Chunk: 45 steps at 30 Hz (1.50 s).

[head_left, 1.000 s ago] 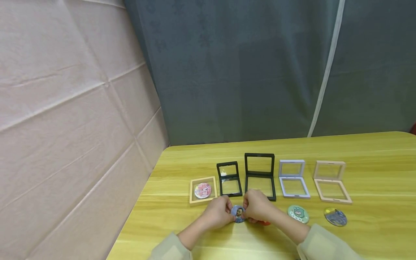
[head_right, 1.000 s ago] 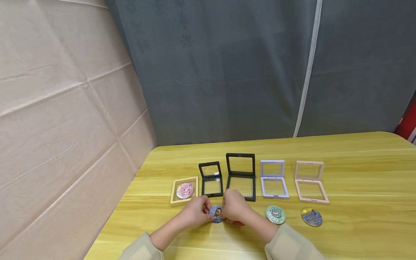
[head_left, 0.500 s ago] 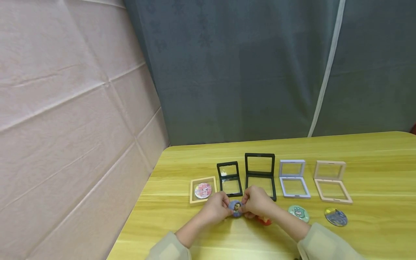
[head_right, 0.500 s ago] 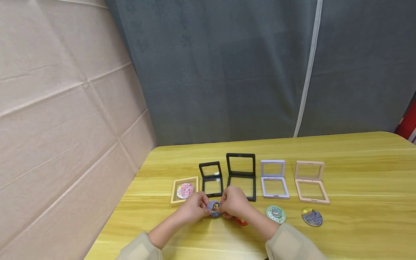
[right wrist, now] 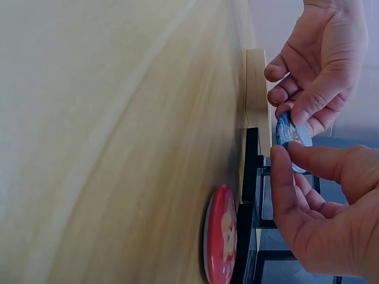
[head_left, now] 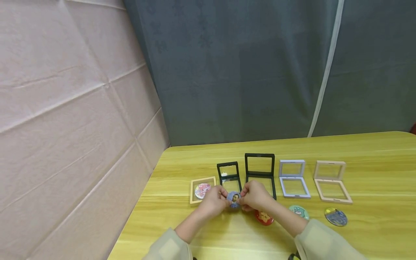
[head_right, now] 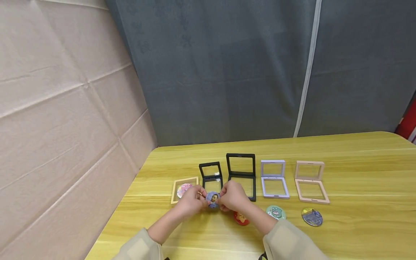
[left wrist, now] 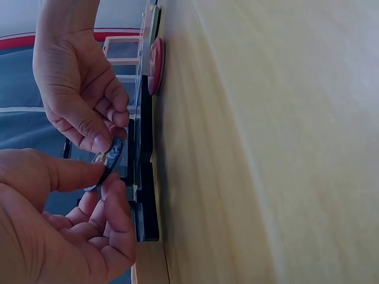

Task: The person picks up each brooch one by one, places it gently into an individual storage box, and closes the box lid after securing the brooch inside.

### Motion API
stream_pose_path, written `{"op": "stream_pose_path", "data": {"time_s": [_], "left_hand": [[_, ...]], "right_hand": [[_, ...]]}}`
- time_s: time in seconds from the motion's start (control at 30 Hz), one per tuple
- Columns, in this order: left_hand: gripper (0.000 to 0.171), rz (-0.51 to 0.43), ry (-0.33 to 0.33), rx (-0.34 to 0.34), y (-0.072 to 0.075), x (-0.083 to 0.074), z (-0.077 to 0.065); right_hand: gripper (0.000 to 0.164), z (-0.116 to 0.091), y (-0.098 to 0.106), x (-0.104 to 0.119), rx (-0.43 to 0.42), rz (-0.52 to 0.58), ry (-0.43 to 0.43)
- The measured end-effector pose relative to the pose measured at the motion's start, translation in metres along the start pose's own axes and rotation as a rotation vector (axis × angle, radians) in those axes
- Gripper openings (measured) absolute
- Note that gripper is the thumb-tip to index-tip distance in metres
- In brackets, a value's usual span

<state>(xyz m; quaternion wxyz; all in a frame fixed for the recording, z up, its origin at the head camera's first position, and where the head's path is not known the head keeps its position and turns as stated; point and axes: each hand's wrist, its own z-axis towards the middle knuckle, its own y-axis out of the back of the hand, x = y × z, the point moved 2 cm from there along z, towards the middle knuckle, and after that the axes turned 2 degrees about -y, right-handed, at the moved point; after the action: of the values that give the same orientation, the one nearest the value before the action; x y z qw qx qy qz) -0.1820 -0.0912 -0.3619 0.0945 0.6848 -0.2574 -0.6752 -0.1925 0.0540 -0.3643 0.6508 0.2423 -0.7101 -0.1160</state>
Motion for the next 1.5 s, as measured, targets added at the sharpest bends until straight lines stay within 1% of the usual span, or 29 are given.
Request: {"op": "stream_pose_path", "data": {"time_s": [0.27,0.43,0.57,0.73,1.0,1.17,1.4,1.5], "left_hand": [[0.015,0.025,0.007,-0.047,0.003,-0.001,0.003],[0.016,0.016,0.023,-0.067,0.005,-0.002,0.007],[0.017,0.028,0.035,-0.09,0.006,-0.002,0.009],[0.015,0.067,0.023,-0.111,0.008,-0.003,0.013],[0.013,0.162,0.003,-0.14,0.011,-0.006,0.019],[0.012,0.192,-0.014,-0.153,0.011,-0.007,0.023],[0.014,0.221,0.016,-0.179,0.009,-0.01,0.028],[0.013,0.23,0.032,-0.199,0.008,-0.012,0.029]], "right_hand": [[0.015,0.005,0.001,0.002,0.003,0.072,-0.028],[0.013,0.009,0.002,0.003,0.006,0.125,-0.051],[0.011,0.013,0.002,0.004,0.011,0.16,-0.069],[0.01,0.017,0.001,0.004,0.011,0.198,-0.083],[0.011,0.023,0.0,0.005,0.002,0.242,-0.101],[0.01,0.027,0.0,0.004,-0.013,0.238,-0.113],[0.009,0.033,0.001,0.004,-0.03,0.227,-0.134],[0.008,0.035,0.002,0.005,-0.037,0.223,-0.13]]}}
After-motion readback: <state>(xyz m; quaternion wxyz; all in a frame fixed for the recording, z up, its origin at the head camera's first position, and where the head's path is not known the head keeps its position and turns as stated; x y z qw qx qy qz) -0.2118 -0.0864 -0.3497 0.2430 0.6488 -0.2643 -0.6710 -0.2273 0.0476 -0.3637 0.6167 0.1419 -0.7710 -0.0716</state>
